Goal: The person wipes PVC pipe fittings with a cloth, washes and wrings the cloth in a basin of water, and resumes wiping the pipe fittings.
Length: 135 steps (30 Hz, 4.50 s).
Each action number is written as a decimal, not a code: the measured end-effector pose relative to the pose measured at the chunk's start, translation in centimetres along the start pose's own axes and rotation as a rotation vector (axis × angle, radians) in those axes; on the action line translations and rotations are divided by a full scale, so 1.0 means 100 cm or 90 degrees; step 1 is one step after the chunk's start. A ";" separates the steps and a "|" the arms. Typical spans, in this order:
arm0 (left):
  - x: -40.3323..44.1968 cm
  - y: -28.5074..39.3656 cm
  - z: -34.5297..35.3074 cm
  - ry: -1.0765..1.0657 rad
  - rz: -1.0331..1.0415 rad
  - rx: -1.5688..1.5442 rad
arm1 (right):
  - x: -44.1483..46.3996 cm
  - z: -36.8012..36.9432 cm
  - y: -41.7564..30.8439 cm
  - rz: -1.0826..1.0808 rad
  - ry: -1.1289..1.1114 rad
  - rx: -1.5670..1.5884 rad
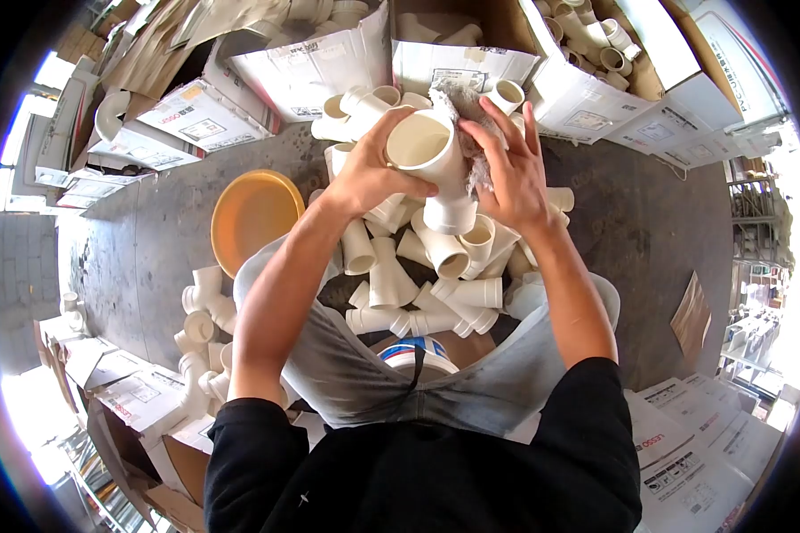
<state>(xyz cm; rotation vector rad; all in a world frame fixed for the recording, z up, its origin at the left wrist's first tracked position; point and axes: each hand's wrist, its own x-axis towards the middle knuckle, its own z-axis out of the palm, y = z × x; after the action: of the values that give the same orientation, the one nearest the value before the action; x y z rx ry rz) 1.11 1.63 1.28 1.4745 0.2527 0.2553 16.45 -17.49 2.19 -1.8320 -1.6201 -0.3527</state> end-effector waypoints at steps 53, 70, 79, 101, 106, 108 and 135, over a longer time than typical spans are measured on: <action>-0.003 -0.005 0.048 0.137 0.318 0.706 | -0.007 0.016 -0.019 0.501 0.062 0.583; 0.009 0.004 0.037 0.121 0.166 0.314 | 0.002 -0.023 0.021 0.705 0.437 0.900; 0.008 0.003 0.036 0.109 0.195 0.454 | 0.003 -0.012 0.019 0.704 0.419 0.873; -0.005 0.003 0.051 0.122 0.250 0.532 | 0.001 -0.002 0.005 0.509 0.034 0.299; -0.008 0.005 0.051 0.092 0.279 0.568 | -0.006 0.011 0.014 0.511 0.000 0.387; -0.012 0.007 0.058 0.095 0.259 0.554 | -0.006 0.009 0.010 0.452 -0.018 0.302; -0.008 0.001 0.052 0.189 0.361 0.594 | -0.011 0.001 0.018 0.708 -0.047 0.599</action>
<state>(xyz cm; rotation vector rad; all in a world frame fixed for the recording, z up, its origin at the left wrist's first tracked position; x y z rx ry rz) 2.02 -3.56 1.80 2.4245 0.1908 0.9057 17.97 -18.31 0.90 -1.6258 -0.4073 0.8275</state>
